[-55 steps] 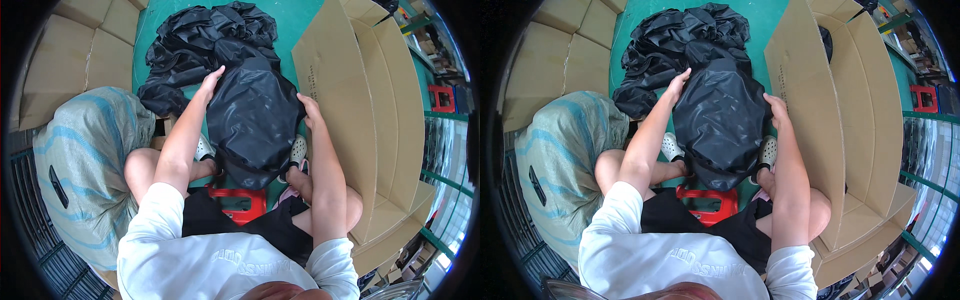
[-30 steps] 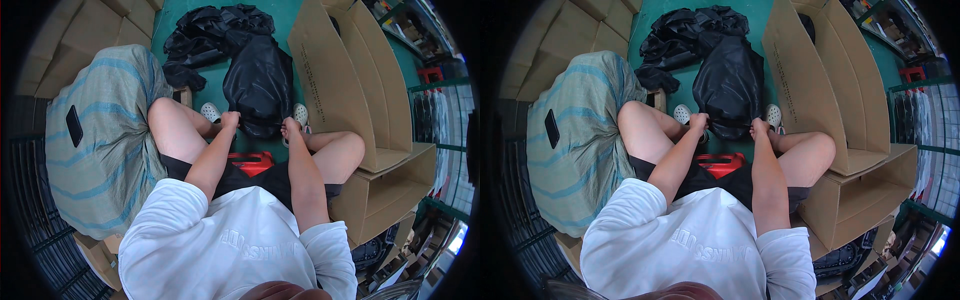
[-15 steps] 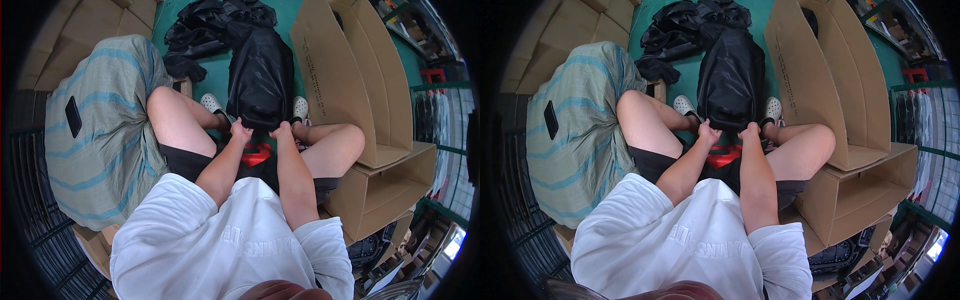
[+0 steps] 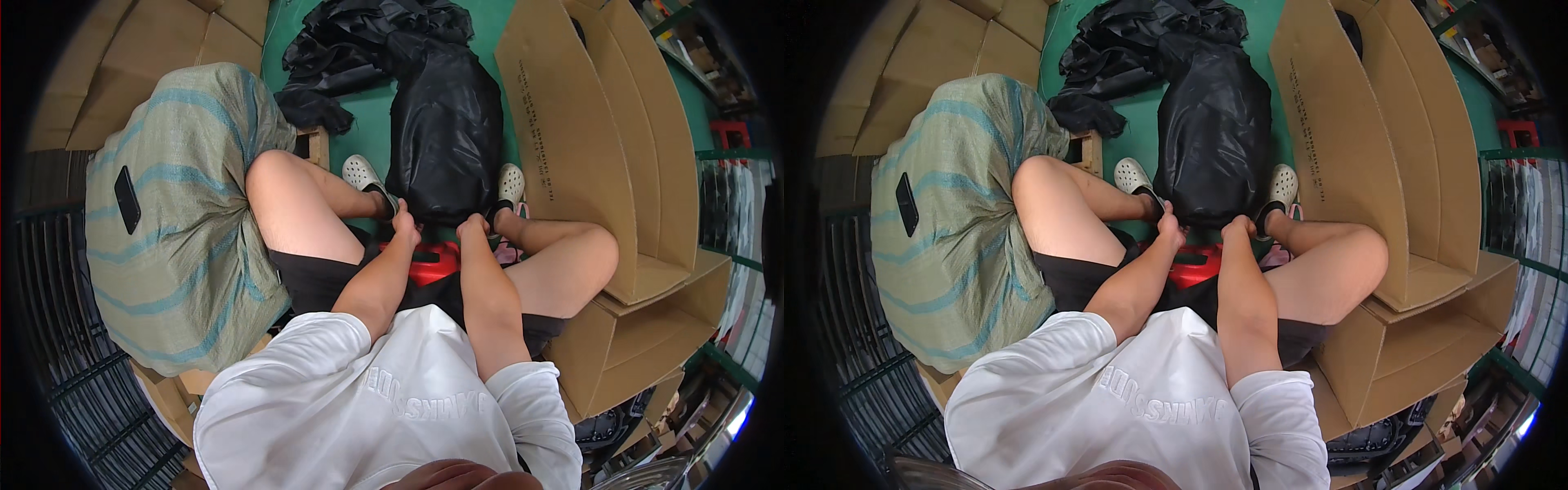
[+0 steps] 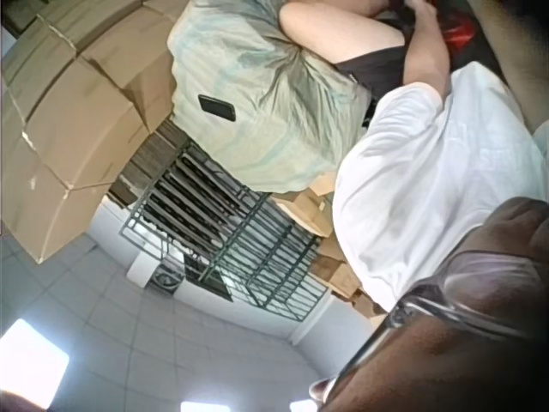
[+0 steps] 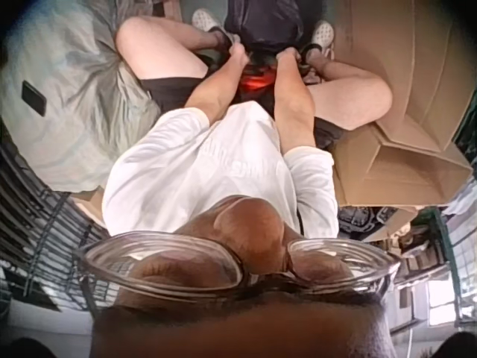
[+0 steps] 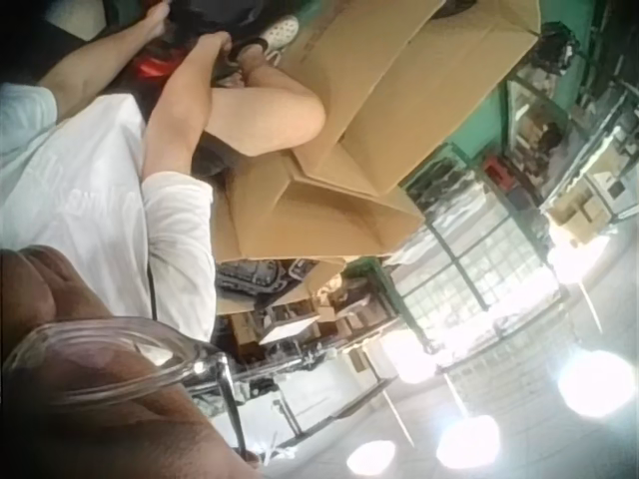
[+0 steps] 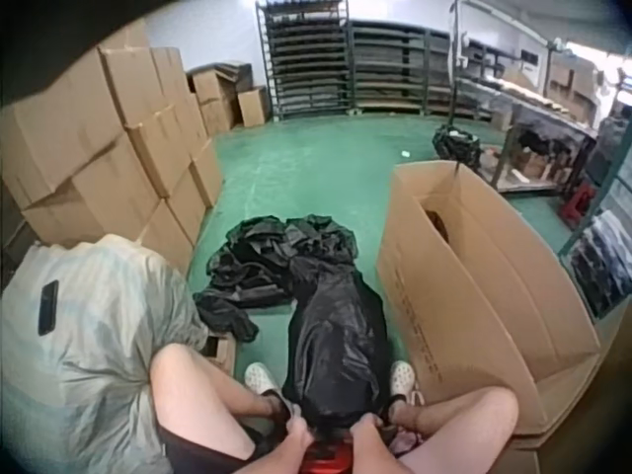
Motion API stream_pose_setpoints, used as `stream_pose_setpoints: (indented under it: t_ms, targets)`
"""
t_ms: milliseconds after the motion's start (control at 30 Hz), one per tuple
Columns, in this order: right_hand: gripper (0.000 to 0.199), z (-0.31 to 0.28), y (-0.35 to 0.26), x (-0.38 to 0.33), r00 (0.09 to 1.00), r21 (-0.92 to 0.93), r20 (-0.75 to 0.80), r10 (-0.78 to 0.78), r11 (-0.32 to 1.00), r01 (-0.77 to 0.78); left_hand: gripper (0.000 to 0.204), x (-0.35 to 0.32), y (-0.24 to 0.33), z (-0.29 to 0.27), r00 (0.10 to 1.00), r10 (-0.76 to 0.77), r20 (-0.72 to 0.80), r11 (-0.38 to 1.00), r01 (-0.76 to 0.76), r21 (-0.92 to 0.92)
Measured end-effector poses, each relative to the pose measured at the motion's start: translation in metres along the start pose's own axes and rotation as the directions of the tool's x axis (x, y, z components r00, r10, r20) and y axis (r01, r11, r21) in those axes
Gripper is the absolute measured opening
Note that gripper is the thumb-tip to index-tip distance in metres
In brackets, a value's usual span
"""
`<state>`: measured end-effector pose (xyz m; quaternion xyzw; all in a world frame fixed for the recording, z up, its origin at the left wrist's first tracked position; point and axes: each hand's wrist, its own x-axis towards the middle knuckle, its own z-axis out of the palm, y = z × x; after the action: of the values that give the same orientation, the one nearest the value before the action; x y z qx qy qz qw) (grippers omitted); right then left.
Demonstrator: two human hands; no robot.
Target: Organizing and placing black protective covers into cardboard boxes in a warehouse.
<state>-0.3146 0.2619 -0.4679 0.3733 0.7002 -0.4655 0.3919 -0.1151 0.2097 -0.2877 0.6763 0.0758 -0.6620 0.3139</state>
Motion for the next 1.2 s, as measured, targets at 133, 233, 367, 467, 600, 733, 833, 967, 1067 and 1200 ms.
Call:
stream_pose_setpoints:
  t_ms: [133, 233, 367, 467, 600, 733, 833, 967, 1067, 1200]
  targets:
    - [0.035, 0.008, 0.050, 0.044, 0.014, 0.289, 0.956, -0.292, 0.938, -0.190, 0.055, 0.025, 0.005, -0.013, 0.999, -0.025, -0.021, 1.000, 0.025, -0.002]
    - [0.036, 0.019, 0.082, 0.020, -0.472, 0.271, 0.744, -0.474, 0.858, -0.435, 0.059, 0.043, 0.013, -0.028, 0.997, -0.018, -0.078, 0.998, 0.013, -0.056]
    - [0.044, 0.010, 0.075, -0.003, 0.324, 0.470, 0.875, -0.360, 0.793, -0.388, 0.066, 0.061, 0.008, -0.020, 0.991, 0.018, 0.131, 0.973, 0.013, -0.228]
    - [0.050, 0.000, 0.053, -0.003, 0.825, 0.594, 0.542, -0.160, 0.768, -0.241, 0.070, 0.060, -0.002, -0.004, 0.975, -0.081, 0.206, 0.972, 0.124, -0.201]
    - [0.050, 0.012, 0.070, -0.064, 0.899, 0.350, 0.436, -0.040, 0.928, -0.128, 0.074, 0.076, 0.012, -0.039, 0.988, -0.095, 0.123, 0.957, 0.125, -0.263]
    - [0.052, 0.024, 0.043, -0.039, 0.748, 0.251, 0.483, -0.456, 0.890, 0.380, 0.074, 0.118, 0.029, -0.022, 0.990, 0.130, -0.053, 0.920, -0.141, -0.366]
    - [0.050, 0.024, 0.013, -0.057, 0.838, 0.141, 0.281, -0.468, 0.884, 0.446, 0.075, 0.105, 0.045, -0.008, 0.946, 0.219, -0.240, 0.926, -0.279, -0.254]
    - [0.048, 0.016, -0.057, -0.097, 0.856, -0.033, 0.006, -0.518, 0.855, 0.518, 0.077, 0.069, 0.070, -0.001, 0.805, 0.502, -0.317, 0.850, -0.393, 0.350]
    - [0.048, 0.020, -0.106, -0.146, 0.803, -0.149, -0.198, -0.562, 0.827, 0.542, 0.070, 0.054, 0.083, 0.002, 0.686, 0.656, -0.314, 0.730, -0.473, 0.493]
    - [0.031, 0.015, -0.193, -0.196, 0.567, -0.334, 0.331, -0.754, 0.469, 0.818, 0.068, 0.037, 0.083, 0.021, 0.584, 0.783, -0.216, 0.559, -0.506, 0.657]
